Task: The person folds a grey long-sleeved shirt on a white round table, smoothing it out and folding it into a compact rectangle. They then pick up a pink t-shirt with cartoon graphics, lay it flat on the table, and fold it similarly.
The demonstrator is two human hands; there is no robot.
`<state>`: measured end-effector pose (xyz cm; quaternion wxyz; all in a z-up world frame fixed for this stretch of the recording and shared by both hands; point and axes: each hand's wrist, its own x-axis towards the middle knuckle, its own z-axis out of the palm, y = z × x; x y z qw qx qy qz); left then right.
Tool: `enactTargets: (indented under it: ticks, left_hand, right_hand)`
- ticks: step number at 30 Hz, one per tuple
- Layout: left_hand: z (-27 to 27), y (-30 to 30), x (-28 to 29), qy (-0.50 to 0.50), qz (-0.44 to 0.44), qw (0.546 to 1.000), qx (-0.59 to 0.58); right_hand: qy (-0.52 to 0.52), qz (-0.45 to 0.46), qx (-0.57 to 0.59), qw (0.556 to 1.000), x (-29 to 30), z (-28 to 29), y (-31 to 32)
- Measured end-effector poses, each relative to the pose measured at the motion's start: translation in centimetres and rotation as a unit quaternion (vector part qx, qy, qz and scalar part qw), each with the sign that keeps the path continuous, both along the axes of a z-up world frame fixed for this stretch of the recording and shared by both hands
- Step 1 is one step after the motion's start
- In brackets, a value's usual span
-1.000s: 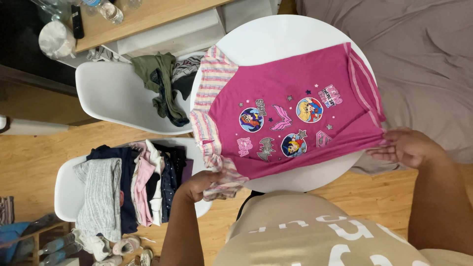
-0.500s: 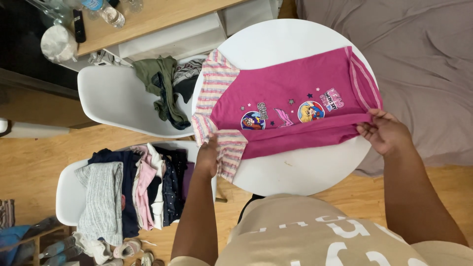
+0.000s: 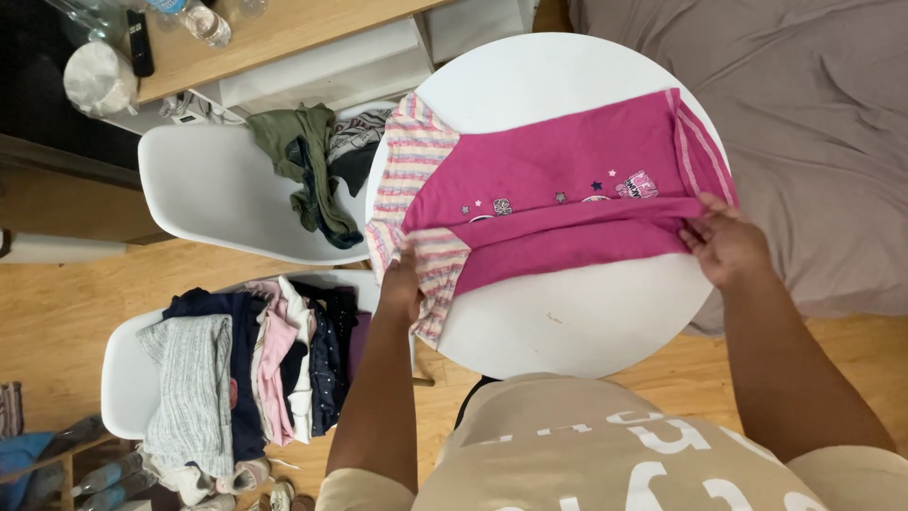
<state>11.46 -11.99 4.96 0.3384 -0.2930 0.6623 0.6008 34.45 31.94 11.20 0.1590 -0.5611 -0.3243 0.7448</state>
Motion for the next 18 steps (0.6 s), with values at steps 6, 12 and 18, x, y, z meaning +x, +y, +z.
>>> enactTargets:
  ticks: [6,12,18]
  left_hand:
    - [-1.7,-0.9,-0.8,0.004,-0.014,1.000,0.010]
    - [5.1,1.8,-1.2,0.010,-0.015,0.999,0.028]
    - [-0.4,1.0,-0.7,0.111,-0.092,0.989,0.032]
  right_hand:
    - [0.014,0.053,0.046,0.997,0.9,-3.6,0.6]
    - [0.017,0.078,0.080,0.994,0.9,-3.5,1.0]
    - [-0.253,0.193,0.482,0.816,-0.9,-5.6,-1.5]
